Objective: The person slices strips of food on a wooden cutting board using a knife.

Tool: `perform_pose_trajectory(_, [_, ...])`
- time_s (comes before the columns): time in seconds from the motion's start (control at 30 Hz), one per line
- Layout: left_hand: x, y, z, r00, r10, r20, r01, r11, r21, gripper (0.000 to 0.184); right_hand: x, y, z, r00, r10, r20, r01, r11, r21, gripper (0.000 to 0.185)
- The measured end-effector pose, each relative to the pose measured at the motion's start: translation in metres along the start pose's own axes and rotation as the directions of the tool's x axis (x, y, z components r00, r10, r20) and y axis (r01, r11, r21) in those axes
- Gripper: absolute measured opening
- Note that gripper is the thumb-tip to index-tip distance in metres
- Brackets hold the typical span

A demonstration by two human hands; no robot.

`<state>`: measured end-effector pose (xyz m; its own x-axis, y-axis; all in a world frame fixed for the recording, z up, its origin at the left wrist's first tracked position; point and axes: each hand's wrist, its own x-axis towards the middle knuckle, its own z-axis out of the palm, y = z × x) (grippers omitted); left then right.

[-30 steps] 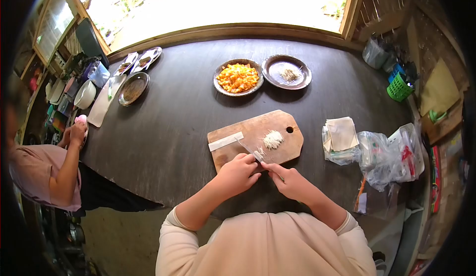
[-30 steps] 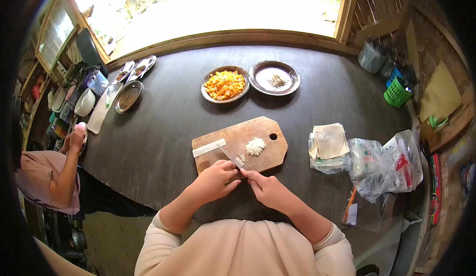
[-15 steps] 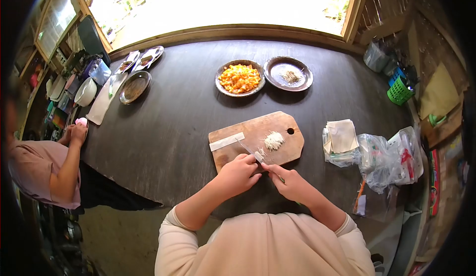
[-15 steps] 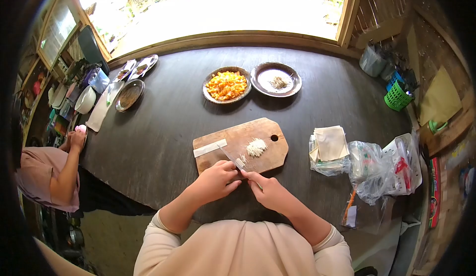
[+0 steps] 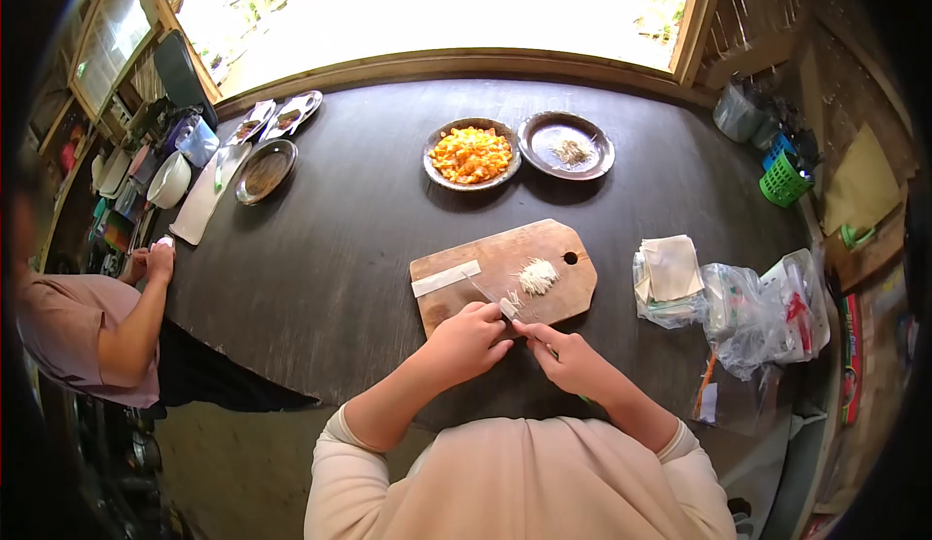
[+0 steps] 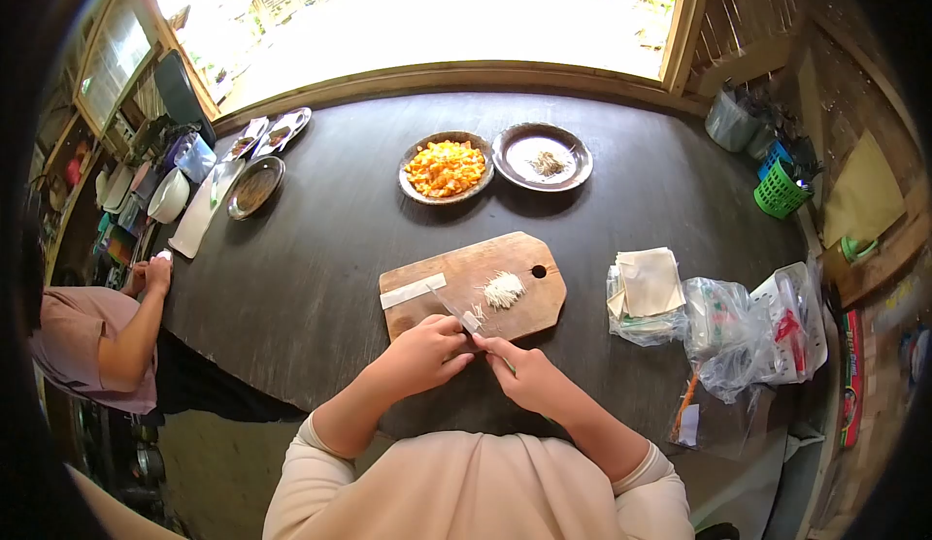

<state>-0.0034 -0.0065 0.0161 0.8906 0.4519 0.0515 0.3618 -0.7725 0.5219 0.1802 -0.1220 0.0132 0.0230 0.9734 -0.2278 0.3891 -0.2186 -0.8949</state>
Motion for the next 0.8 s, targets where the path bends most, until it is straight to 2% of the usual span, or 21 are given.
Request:
perform_pose_trajectory(0.07, [0.0,0.001,-0.001,1.0,-0.003,0.004,0.003,1.0,-0.002,0.025,0.002,0.011,0.005,0.993,-0.107,-0.054,0.108,0.994,0.0,0.033])
perform_pose_trajectory(0.17, [0.001,-0.001,0.002,1.0,0.01,0.0,-0.01,1.0,0.014,0.025,0.006,0.004,0.007,0.992,-0.12,-0.043,0.117,0.991,-0.065,0.033])
perform_pose_trajectory(0.4, [0.0,0.001,-0.001,1.0,0.012,-0.021,-0.012,1.0,-0.008,0.025,0.002,0.012,0.005,0.993,-0.114,-0.037,0.113,0.993,-0.029,0.032])
perform_pose_trajectory(0.47, [0.001,0.0,-0.001,1.0,0.019,-0.008,-0.019,1.0,-0.003,0.025,0.005,0.02,0.009,0.958,-0.269,-0.101,0.269,0.963,-0.018,0.035])
perform_pose_trajectory(0.57, [0.001,-0.001,0.001,1.0,0.022,-0.011,-0.021,1.0,0.016,0.025,0.007,0.012,0.008,0.982,-0.176,-0.073,0.174,0.984,-0.04,0.035])
perform_pose_trajectory(0.7, [0.001,-0.002,0.001,1.0,0.023,0.01,-0.023,0.999,0.029,0.025,0.009,0.011,0.01,0.982,-0.176,-0.066,0.172,0.983,-0.056,0.036])
perform_pose_trajectory(0.8, [0.001,-0.001,0.001,1.0,0.017,-0.015,-0.017,1.0,-0.007,0.026,0.001,0.004,0.003,0.989,-0.136,-0.051,0.136,0.991,0.002,0.035])
